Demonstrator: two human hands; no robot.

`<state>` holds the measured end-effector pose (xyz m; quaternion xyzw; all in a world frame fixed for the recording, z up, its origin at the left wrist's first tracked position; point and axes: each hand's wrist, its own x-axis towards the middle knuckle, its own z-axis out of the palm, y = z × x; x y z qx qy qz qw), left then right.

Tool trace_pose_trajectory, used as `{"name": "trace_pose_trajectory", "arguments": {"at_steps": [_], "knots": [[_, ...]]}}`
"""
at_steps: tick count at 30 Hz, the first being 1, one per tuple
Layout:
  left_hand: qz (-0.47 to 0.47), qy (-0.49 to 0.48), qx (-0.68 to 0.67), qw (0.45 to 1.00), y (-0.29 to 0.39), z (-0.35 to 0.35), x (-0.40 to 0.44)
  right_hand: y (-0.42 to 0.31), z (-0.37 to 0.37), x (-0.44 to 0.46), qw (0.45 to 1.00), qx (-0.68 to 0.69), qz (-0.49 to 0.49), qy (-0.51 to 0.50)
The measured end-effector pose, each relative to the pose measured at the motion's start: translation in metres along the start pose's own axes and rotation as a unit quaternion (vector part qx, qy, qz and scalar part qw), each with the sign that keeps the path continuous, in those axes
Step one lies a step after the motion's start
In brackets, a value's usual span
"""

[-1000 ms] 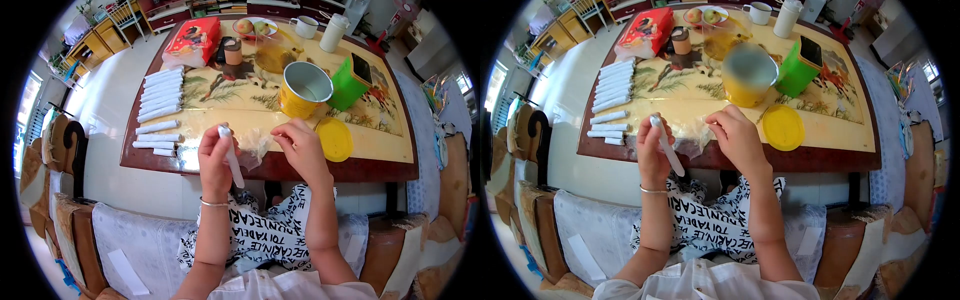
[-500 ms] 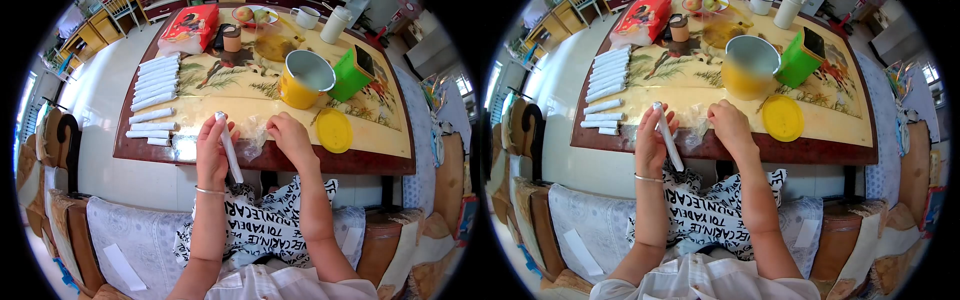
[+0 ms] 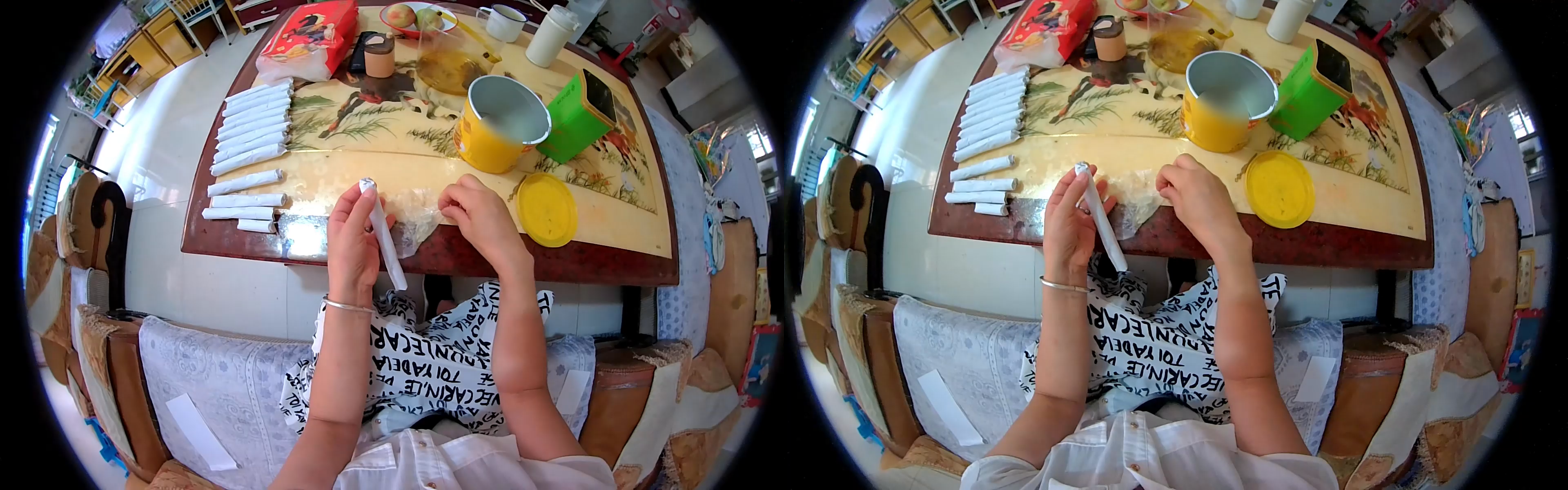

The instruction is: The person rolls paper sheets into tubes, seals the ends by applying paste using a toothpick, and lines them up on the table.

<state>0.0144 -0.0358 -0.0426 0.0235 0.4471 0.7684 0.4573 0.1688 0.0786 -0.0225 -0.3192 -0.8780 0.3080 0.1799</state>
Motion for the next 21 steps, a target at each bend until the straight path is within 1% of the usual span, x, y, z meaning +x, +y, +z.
{"name": "trace_pose_trajectory", "arguments": {"at_steps": [3,5,6,8,9,11,14,15,17,21], "knots": [[0.002,-0.004,0.000,1.000,0.000,0.000,0.000,0.000,0.007,0.000,1.000,0.001,0.002,0.007],[0.002,-0.002,-0.002,1.000,0.000,0.000,0.000,0.001,0.007,-0.001,0.999,-0.031,0.000,-0.035],[0.002,-0.002,-0.002,1.000,0.001,0.000,0.001,0.003,0.005,-0.001,0.999,-0.031,-0.001,-0.035],[0.002,-0.004,-0.005,1.000,0.000,-0.001,0.001,0.005,0.001,-0.001,1.000,0.018,0.002,-0.021],[0.002,-0.004,-0.005,1.000,0.000,-0.001,0.001,0.004,0.000,-0.001,1.000,0.018,0.002,-0.021],[0.002,-0.002,-0.005,1.000,0.001,0.000,0.001,0.000,0.001,0.001,1.000,0.009,0.007,0.010],[0.001,-0.003,-0.003,1.000,0.001,-0.001,0.001,0.001,0.013,0.003,1.000,0.012,0.006,0.019],[0.002,-0.003,-0.003,1.000,0.001,0.000,0.000,0.000,0.012,0.003,1.000,0.013,0.006,0.019],[0.003,-0.008,0.000,1.000,0.002,0.000,0.000,-0.001,0.009,0.001,0.999,-0.022,-0.001,-0.030],[0.005,-0.009,-0.003,1.000,0.002,-0.002,0.001,0.000,0.005,0.000,1.000,-0.002,0.005,-0.010]]}}
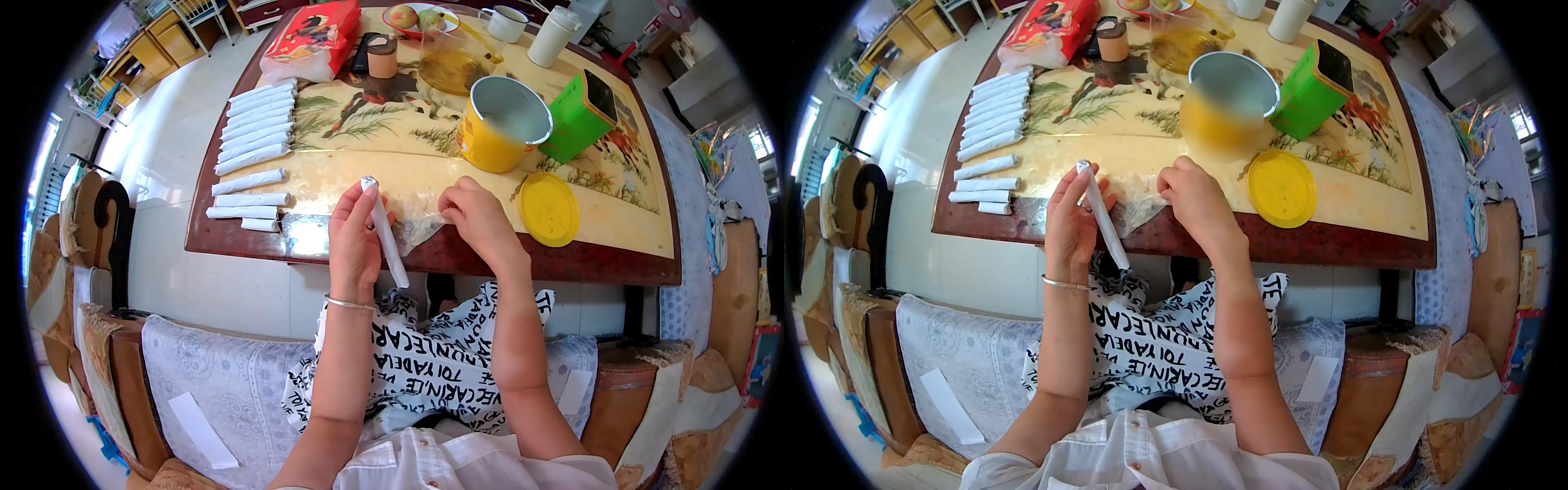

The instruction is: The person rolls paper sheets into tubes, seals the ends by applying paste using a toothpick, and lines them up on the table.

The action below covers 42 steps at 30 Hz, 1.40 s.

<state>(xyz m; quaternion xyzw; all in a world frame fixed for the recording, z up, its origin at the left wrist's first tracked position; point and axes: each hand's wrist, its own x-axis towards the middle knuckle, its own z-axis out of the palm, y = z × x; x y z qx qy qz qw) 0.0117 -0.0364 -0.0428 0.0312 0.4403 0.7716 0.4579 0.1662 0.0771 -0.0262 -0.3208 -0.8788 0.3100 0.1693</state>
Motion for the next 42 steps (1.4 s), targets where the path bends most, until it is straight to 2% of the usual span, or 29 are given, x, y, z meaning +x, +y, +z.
{"name": "trace_pose_trajectory", "arguments": {"at_steps": [3,6,8,11,15,18,20,23,29,35,38,42], "knots": [[0.001,0.001,0.002,1.000,0.000,0.000,-0.001,-0.007,0.002,0.001,0.999,0.023,-0.021,0.006],[0.004,-0.001,-0.001,1.000,0.000,0.000,-0.001,-0.011,0.007,-0.001,0.998,0.032,-0.017,-0.045],[0.004,-0.001,-0.006,1.000,-0.001,-0.001,0.000,-0.006,0.009,-0.002,1.000,-0.023,-0.013,-0.004],[0.006,0.001,-0.006,1.000,-0.001,-0.001,0.001,-0.009,0.002,-0.002,1.000,-0.020,-0.002,0.022],[0.008,0.002,-0.002,1.000,-0.002,0.000,0.001,-0.011,0.006,-0.002,1.000,0.019,-0.015,0.007],[0.007,0.004,0.002,1.000,-0.001,0.001,0.001,-0.006,0.010,-0.002,1.000,-0.022,-0.010,-0.008],[0.003,0.010,0.001,1.000,0.000,0.002,0.000,-0.007,0.008,0.000,0.998,-0.047,0.049,0.004],[0.003,0.006,-0.003,1.000,-0.001,0.000,0.001,-0.006,0.008,0.000,0.996,-0.053,0.066,0.036],[0.013,-0.004,-0.003,1.000,-0.002,-0.001,0.001,-0.014,0.005,-0.001,0.999,0.030,0.031,0.003],[0.012,-0.006,-0.001,1.000,-0.002,-0.001,0.000,-0.008,0.009,0.000,0.997,-0.039,0.060,0.023],[0.009,-0.006,-0.005,1.000,-0.002,0.000,0.000,-0.009,0.005,0.001,0.998,0.010,0.053,0.031],[0.015,-0.009,-0.001,1.000,-0.004,-0.001,0.000,-0.007,0.012,0.002,0.997,0.006,0.056,0.052]]}}
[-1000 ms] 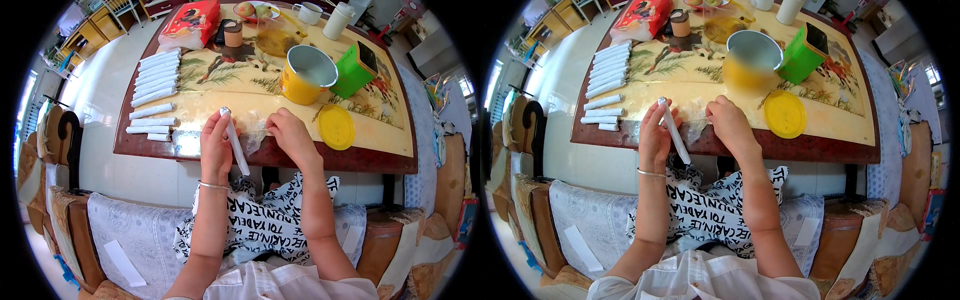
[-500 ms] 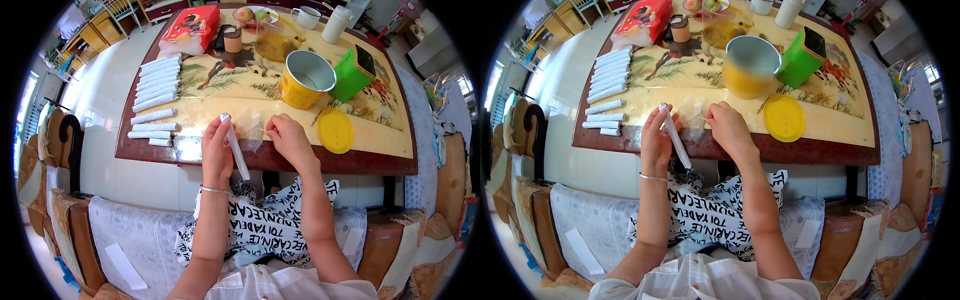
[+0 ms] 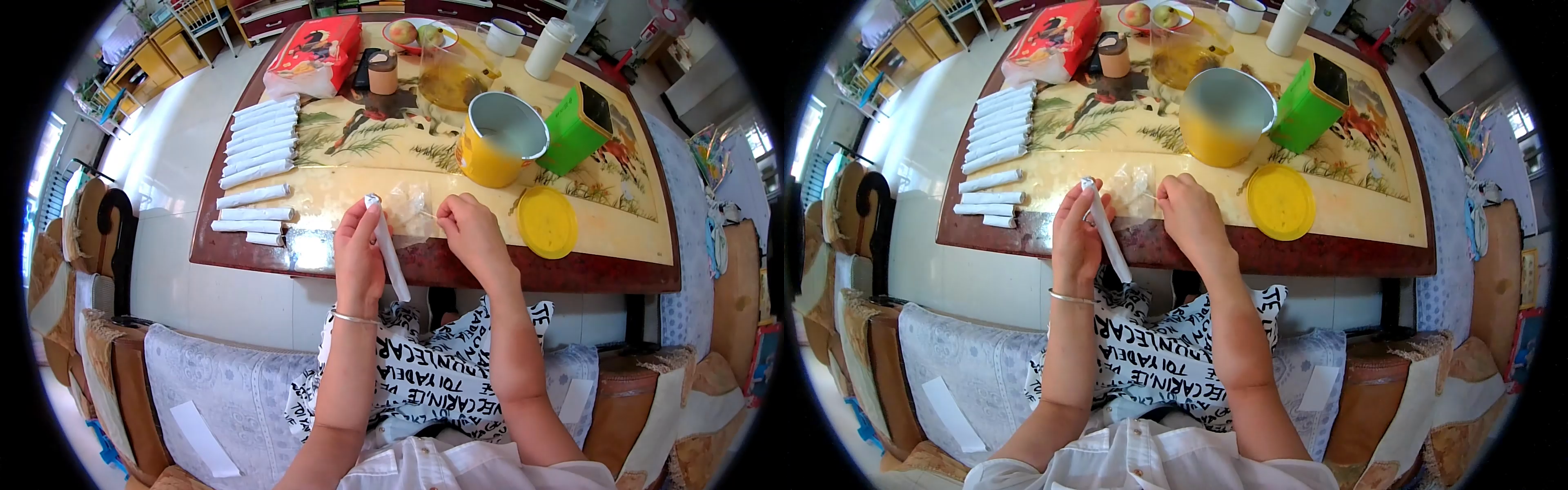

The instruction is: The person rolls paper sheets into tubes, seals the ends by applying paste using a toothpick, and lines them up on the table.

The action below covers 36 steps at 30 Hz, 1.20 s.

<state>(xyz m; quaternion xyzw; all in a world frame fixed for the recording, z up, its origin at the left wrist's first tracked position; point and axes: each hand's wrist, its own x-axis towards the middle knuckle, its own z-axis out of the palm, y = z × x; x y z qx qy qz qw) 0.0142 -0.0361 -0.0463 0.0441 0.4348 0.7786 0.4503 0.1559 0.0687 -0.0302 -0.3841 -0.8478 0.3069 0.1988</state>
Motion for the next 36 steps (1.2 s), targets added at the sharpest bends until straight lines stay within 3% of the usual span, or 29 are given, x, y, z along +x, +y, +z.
{"name": "trace_pose_trajectory", "arguments": {"at_steps": [9,11,18,30,36], "knots": [[0.006,-0.004,0.002,1.000,0.0000,0.0003,-0.0007,0.0095,0.0051,0.0035,0.998,-0.051,-0.034,0.020],[0.002,0.000,0.003,1.000,0.0008,0.0017,-0.0013,0.0068,-0.0002,0.0033,1.000,0.022,0.000,-0.003],[0.007,0.006,0.009,1.000,0.0001,0.0033,-0.0023,0.0042,0.0037,0.0040,1.000,0.031,-0.002,0.005],[0.013,0.003,-0.002,1.000,0.0001,0.0026,-0.0016,0.0104,0.0025,0.0061,0.998,-0.037,-0.047,-0.006],[0.014,0.002,-0.003,1.000,0.0009,0.0048,-0.0026,0.0010,0.0077,0.0081,0.999,0.028,-0.031,0.015]]}}
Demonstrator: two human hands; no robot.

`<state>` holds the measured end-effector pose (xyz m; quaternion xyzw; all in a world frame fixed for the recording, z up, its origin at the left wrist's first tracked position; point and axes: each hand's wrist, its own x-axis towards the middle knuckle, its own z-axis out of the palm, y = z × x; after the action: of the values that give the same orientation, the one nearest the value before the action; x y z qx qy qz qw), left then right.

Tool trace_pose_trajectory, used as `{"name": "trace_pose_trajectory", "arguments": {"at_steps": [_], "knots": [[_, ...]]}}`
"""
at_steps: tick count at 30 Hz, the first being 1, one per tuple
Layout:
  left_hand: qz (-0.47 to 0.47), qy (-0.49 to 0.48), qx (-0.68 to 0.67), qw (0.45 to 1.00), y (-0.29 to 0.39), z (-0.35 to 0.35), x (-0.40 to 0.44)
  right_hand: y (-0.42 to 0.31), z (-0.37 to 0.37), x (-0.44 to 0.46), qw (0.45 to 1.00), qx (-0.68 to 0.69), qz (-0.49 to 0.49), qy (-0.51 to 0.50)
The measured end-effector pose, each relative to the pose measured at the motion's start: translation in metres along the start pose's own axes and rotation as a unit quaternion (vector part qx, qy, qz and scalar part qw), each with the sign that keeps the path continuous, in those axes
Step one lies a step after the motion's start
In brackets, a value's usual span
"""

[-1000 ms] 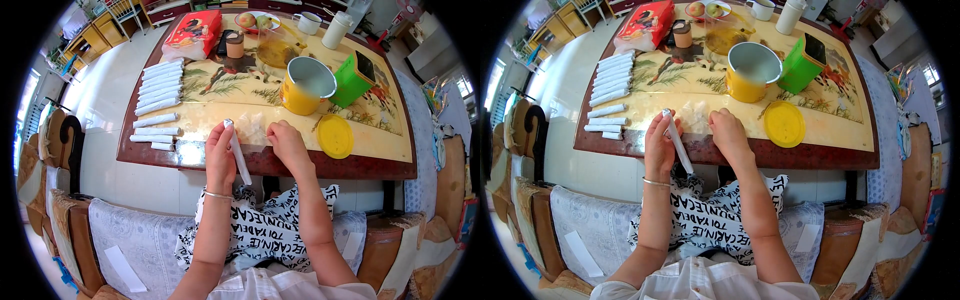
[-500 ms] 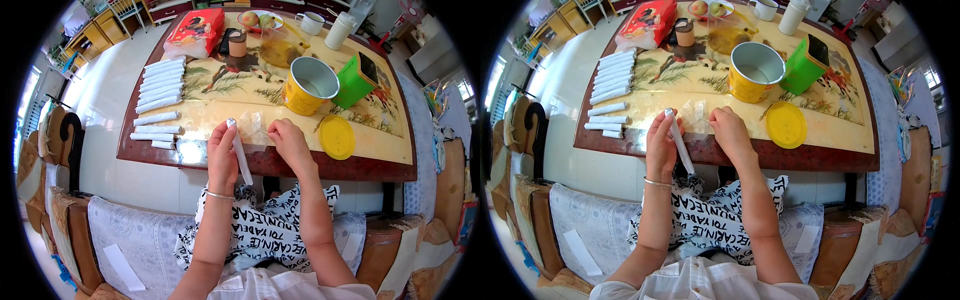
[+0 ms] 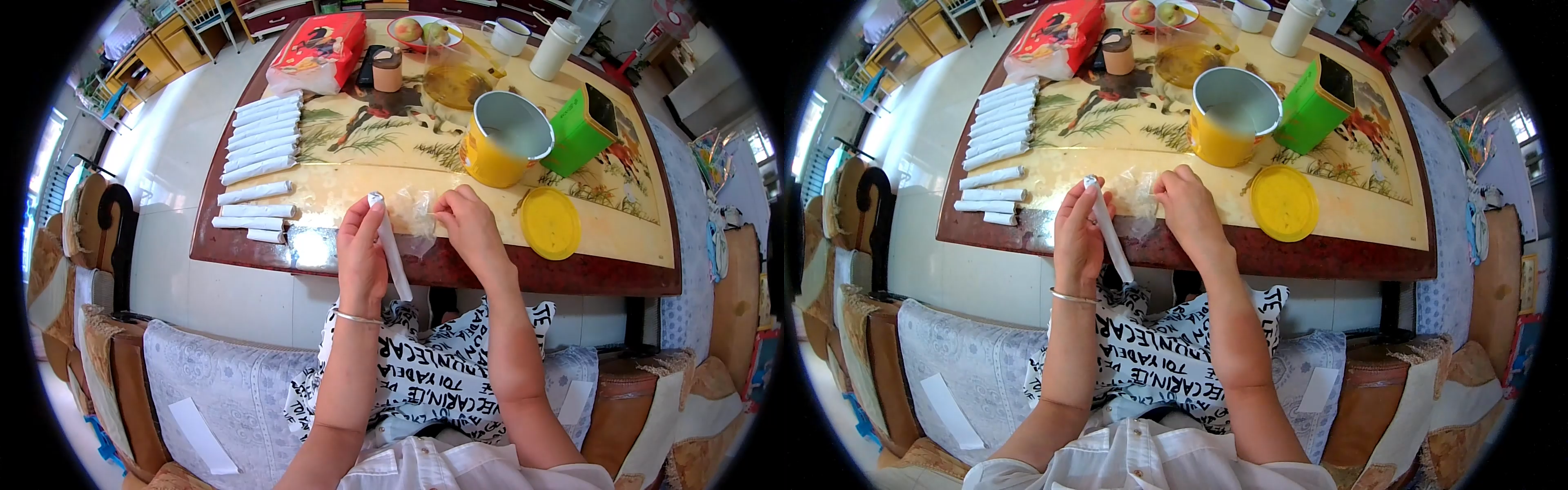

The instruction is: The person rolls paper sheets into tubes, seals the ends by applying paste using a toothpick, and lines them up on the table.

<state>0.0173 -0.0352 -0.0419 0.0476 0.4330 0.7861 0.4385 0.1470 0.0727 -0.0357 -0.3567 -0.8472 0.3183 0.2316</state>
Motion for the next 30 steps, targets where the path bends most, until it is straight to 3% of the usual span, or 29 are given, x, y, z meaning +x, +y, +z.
{"name": "trace_pose_trajectory", "arguments": {"at_steps": [6,21,26,30], "knots": [[0.004,-0.012,-0.001,1.000,0.000,-0.001,0.001,0.006,0.002,-0.001,0.999,-0.043,-0.008,-0.019],[0.007,-0.006,-0.004,1.000,0.002,-0.002,0.002,0.007,-0.007,-0.002,0.999,0.011,-0.022,-0.045],[0.007,-0.034,-0.016,0.999,0.015,0.010,-0.009,-0.020,-0.022,-0.002,0.990,0.141,0.013,0.013],[0.030,-0.112,-0.015,0.993,0.022,0.013,-0.017,-0.050,-0.032,-0.009,0.981,0.175,-0.033,0.075]]}}
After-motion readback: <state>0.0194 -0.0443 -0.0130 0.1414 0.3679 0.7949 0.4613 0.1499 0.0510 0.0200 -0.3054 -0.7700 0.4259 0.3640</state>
